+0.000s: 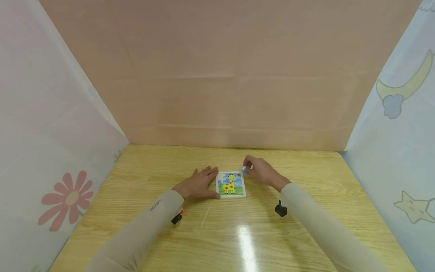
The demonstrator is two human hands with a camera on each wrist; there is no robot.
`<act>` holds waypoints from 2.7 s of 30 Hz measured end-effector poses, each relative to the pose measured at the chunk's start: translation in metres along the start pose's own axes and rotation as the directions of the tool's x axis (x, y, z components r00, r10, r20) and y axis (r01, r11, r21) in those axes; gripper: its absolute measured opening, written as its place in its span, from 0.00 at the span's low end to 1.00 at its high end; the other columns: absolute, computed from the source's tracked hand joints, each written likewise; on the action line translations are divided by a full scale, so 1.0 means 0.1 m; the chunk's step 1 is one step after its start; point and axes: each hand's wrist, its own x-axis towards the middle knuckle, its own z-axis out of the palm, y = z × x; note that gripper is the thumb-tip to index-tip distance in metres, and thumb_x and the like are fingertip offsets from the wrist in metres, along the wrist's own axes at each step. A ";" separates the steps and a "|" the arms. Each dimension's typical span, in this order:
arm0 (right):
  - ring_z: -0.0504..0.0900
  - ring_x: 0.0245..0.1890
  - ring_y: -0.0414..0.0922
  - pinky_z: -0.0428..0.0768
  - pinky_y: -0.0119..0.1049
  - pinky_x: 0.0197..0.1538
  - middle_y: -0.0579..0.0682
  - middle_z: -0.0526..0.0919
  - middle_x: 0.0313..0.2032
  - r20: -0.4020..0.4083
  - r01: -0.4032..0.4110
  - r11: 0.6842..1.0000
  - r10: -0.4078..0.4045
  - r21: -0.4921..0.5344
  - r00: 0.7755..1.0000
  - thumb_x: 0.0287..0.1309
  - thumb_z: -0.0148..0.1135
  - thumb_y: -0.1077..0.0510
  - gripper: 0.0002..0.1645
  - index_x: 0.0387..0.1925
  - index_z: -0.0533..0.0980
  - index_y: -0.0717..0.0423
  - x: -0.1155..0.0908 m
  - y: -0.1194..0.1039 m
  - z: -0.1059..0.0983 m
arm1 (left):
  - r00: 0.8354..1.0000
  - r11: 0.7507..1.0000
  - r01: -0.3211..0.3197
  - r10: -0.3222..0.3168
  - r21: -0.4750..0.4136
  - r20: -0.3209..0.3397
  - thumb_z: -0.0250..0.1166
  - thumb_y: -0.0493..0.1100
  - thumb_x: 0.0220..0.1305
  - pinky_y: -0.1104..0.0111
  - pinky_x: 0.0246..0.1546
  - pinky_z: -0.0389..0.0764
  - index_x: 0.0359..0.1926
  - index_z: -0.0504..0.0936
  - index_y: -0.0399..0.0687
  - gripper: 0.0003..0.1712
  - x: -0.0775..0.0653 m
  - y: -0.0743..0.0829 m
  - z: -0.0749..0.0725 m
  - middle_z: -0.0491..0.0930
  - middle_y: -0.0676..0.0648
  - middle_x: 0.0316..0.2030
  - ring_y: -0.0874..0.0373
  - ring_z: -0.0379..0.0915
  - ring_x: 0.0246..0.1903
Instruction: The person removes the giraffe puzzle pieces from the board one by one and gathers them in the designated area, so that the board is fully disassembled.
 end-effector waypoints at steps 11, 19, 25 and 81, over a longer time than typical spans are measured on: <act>0.78 0.34 0.43 0.77 0.37 0.40 0.53 0.86 0.42 -0.011 -0.023 0.999 0.022 -0.047 1.000 0.74 0.64 0.61 0.06 0.47 0.77 0.57 -0.09 0.24 -0.08 | 1.000 1.000 0.003 -0.003 -0.019 0.002 0.65 0.76 0.66 0.33 0.83 0.46 0.87 0.52 0.52 0.61 0.00 0.02 -0.01 0.47 0.52 0.87 0.48 0.39 0.88; 0.79 0.35 0.43 0.78 0.38 0.42 0.53 0.87 0.42 0.016 -0.051 0.998 0.052 -0.038 0.999 0.74 0.64 0.61 0.06 0.48 0.78 0.58 -0.09 0.34 -0.04 | 1.000 1.000 0.003 -0.003 -0.021 0.006 0.66 0.75 0.66 0.33 0.83 0.46 0.86 0.53 0.52 0.60 -0.02 0.03 -0.02 0.47 0.51 0.87 0.47 0.39 0.88; 0.82 0.39 0.44 0.83 0.44 0.47 0.54 0.88 0.44 0.014 -0.063 0.997 0.064 -0.051 0.998 0.75 0.63 0.61 0.08 0.51 0.79 0.59 -0.07 0.36 -0.03 | 1.000 1.000 0.002 -0.001 -0.007 0.007 0.64 0.76 0.67 0.33 0.83 0.47 0.87 0.52 0.51 0.61 -0.02 0.02 -0.02 0.46 0.51 0.88 0.48 0.39 0.88; 0.78 0.40 0.43 0.84 0.46 0.52 0.52 0.80 0.49 0.146 0.082 0.969 -0.048 -0.233 0.988 0.73 0.66 0.60 0.16 0.59 0.83 0.56 0.19 -0.18 0.30 | 1.000 1.000 -0.006 0.006 -0.019 0.002 0.65 0.75 0.67 0.32 0.82 0.47 0.87 0.52 0.49 0.61 0.00 0.00 -0.02 0.47 0.50 0.88 0.47 0.38 0.88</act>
